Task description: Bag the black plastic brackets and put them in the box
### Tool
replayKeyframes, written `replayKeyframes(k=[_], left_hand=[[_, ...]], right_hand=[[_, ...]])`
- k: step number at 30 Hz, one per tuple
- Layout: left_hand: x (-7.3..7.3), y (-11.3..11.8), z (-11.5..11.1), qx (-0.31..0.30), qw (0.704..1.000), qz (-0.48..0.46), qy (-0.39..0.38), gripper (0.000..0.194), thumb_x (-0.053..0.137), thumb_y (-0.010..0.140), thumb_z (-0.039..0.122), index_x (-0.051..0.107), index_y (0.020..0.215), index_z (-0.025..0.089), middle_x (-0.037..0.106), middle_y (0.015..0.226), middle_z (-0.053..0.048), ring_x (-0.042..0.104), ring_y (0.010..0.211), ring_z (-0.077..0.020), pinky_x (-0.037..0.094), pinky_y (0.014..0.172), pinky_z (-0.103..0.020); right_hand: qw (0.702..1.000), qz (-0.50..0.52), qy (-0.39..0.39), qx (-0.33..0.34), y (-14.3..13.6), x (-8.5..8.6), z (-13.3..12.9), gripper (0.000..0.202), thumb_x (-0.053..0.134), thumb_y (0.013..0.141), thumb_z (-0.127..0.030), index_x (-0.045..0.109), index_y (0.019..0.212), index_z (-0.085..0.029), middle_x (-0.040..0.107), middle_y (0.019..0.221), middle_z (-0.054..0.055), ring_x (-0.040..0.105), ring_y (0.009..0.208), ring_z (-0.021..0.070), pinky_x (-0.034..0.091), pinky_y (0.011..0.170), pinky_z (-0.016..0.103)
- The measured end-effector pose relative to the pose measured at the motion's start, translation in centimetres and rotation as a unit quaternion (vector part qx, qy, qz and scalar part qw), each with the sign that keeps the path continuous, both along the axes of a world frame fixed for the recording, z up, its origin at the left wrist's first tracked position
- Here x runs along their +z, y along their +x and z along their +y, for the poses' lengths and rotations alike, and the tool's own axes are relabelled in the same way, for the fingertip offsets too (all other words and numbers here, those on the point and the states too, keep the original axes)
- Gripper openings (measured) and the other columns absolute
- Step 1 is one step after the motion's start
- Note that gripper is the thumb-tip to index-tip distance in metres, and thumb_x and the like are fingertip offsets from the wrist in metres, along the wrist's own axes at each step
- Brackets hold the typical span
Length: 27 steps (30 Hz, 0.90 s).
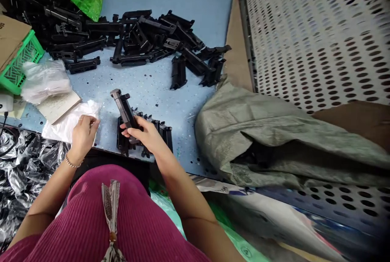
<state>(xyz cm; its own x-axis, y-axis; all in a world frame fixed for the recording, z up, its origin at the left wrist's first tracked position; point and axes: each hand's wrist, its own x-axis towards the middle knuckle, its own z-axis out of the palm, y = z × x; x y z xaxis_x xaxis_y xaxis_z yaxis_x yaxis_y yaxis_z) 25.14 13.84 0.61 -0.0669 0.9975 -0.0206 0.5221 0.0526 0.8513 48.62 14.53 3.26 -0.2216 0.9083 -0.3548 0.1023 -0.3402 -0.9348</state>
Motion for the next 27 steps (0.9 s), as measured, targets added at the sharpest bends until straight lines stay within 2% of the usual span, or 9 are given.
replayKeyframes(k=[3,6,10,13,16,18,21,24,27], left_hand=[[-1.0,-3.8,-1.5,-0.019,0.981,0.189,0.044,0.027,0.062,0.094,0.045,0.063,0.085,0.019,0.064,0.098,-0.013,0.061,0.100,-0.0288,0.050,0.090,-0.043],[-2.0,-6.3,-1.2,-0.035,0.993,0.116,0.002,0.023,0.060,0.093,0.038,0.066,0.082,0.019,0.065,0.087,-0.008,0.061,0.088,-0.0227,0.049,0.082,-0.036],[-2.0,-7.4,0.4,0.031,0.994,-0.039,-0.097,0.031,0.073,0.079,0.048,0.066,0.078,0.017,0.059,0.068,0.001,0.050,0.063,-0.0144,0.039,0.060,-0.027],[-1.1,-7.6,0.9,-0.002,0.996,-0.034,-0.087,0.033,0.068,0.082,0.048,0.069,0.075,0.016,0.061,0.070,-0.001,0.052,0.066,-0.0140,0.039,0.062,-0.026],[0.4,-8.2,0.4,0.002,0.999,0.003,-0.045,0.027,0.065,0.087,0.043,0.070,0.083,0.017,0.063,0.070,-0.001,0.056,0.064,-0.0147,0.043,0.061,-0.026],[1.5,-8.9,-0.1,-0.010,0.997,0.068,0.018,0.019,0.062,0.088,0.034,0.071,0.091,0.018,0.070,0.080,-0.004,0.063,0.072,-0.0174,0.052,0.069,-0.030],[2.3,-9.8,-0.3,-0.111,0.966,0.213,0.098,0.024,0.051,0.088,0.014,0.074,0.094,0.019,0.074,0.109,-0.012,0.070,0.100,-0.0248,0.057,0.093,-0.042],[2.0,-10.5,0.7,-0.149,0.948,0.268,0.083,0.037,0.046,0.086,0.008,0.075,0.107,0.017,0.072,0.119,-0.016,0.070,0.109,-0.0280,0.057,0.100,-0.047],[1.2,-11.0,1.3,-0.125,0.964,0.223,0.072,0.045,0.049,0.087,0.012,0.069,0.128,0.014,0.067,0.132,-0.016,0.068,0.117,-0.0262,0.057,0.104,-0.043]], right_hand=[[0.978,0.197,-0.063,-0.014,-0.4,-0.5,-0.1,0.039,0.073,0.075,-0.034,0.066,0.111,-0.021,0.076,0.112,0.009,0.073,0.090,0.0224,0.058,0.086,0.041],[0.956,0.277,-0.091,-0.004,-1.9,-0.8,-0.6,0.039,0.074,0.073,-0.034,0.068,0.109,-0.022,0.075,0.117,0.009,0.073,0.090,0.0204,0.058,0.086,0.038],[0.928,0.337,-0.160,-0.003,-4.6,-0.5,-0.5,0.037,0.063,0.078,-0.037,0.068,0.111,-0.021,0.075,0.119,0.009,0.074,0.092,0.0201,0.060,0.085,0.036],[0.889,0.403,-0.218,0.006,-7.6,-0.8,0.0,0.038,0.054,0.084,-0.038,0.067,0.114,-0.018,0.076,0.116,0.011,0.074,0.093,0.0199,0.061,0.085,0.033],[0.861,0.431,-0.269,-0.021,-10.9,-2.3,0.5,0.029,0.059,0.084,-0.031,0.066,0.107,-0.016,0.077,0.107,0.010,0.076,0.089,0.0201,0.063,0.081,0.031],[0.859,0.415,-0.293,-0.062,-12.2,-3.4,0.5,0.022,0.064,0.082,-0.027,0.065,0.101,-0.017,0.078,0.099,0.008,0.076,0.086,0.0206,0.065,0.080,0.031],[0.866,0.408,-0.273,-0.096,-11.8,-4.1,-0.5,0.020,0.066,0.080,-0.026,0.064,0.099,-0.019,0.076,0.089,0.003,0.076,0.080,0.0198,0.066,0.075,0.032],[0.853,0.445,-0.273,-0.017,-9.7,-3.6,-2.4,0.030,0.061,0.081,-0.032,0.066,0.105,-0.016,0.076,0.089,0.007,0.075,0.078,0.0207,0.063,0.063,0.028],[0.802,0.458,-0.377,0.068,-8.7,-3.7,-4.0,0.039,0.055,0.084,-0.037,0.065,0.109,-0.009,0.077,0.089,0.013,0.073,0.072,0.0196,0.059,0.051,0.022]])
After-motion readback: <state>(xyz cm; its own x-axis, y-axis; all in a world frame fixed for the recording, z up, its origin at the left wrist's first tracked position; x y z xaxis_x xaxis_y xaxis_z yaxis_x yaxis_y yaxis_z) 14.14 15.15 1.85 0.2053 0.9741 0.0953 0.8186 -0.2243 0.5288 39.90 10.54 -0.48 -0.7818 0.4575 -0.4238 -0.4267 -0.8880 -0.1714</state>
